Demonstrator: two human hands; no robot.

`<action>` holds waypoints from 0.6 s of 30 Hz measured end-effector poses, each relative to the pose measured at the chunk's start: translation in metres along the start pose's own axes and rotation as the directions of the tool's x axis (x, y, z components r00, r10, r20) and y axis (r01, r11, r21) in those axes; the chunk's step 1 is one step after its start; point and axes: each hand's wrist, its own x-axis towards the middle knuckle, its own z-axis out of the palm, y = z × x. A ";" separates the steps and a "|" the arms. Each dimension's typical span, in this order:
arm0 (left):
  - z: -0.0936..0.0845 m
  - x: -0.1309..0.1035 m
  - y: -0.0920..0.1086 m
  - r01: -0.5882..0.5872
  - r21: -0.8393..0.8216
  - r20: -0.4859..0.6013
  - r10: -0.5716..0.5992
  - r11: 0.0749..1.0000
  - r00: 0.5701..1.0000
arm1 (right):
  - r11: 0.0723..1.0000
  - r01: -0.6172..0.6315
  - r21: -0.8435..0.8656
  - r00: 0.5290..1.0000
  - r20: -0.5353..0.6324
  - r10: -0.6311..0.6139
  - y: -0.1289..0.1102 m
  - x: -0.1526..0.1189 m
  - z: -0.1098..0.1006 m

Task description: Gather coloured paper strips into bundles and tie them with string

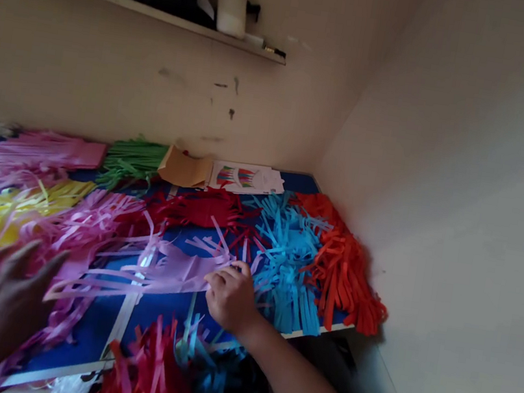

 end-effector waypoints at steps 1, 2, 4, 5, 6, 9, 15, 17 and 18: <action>-0.007 0.001 0.006 -0.031 0.022 -0.011 0.031 0.999 0.999 | 1.000 -0.010 0.013 1.000 0.015 0.010 0.001 0.000 -0.002; -0.011 0.004 0.019 -0.083 -0.005 -0.020 0.083 0.997 0.996 | 1.000 -0.014 0.026 0.999 0.035 0.013 0.002 0.000 -0.003; -0.011 0.010 0.059 -0.280 -0.194 0.005 0.286 0.940 0.958 | 0.999 -0.010 0.048 0.998 0.068 0.007 0.003 -0.001 -0.003; -0.006 0.014 0.081 -0.390 -0.283 0.046 0.418 0.876 0.907 | 0.999 -0.004 0.054 0.997 0.078 0.000 0.003 -0.002 -0.002; 0.002 0.018 0.102 -0.425 -0.341 0.126 0.489 0.838 0.863 | 0.998 0.002 0.059 0.997 0.083 -0.006 0.004 -0.003 -0.001; 0.033 0.028 0.138 -0.390 -0.359 0.344 0.508 0.848 0.790 | 0.998 0.018 0.067 0.995 0.096 -0.024 0.010 -0.008 -0.003; 0.073 0.014 0.110 -0.394 -0.405 0.367 0.541 0.825 0.757 | 0.999 0.035 0.025 0.967 0.252 -0.041 0.021 -0.011 -0.014; 0.074 0.007 0.097 -0.400 -0.400 0.323 0.535 0.825 0.781 | 0.996 0.074 0.045 0.929 0.360 -0.085 0.021 -0.006 -0.012; 0.072 0.005 0.092 -0.395 -0.390 0.318 0.524 0.832 0.790 | 0.996 0.079 0.052 0.912 0.400 -0.093 0.021 -0.004 -0.010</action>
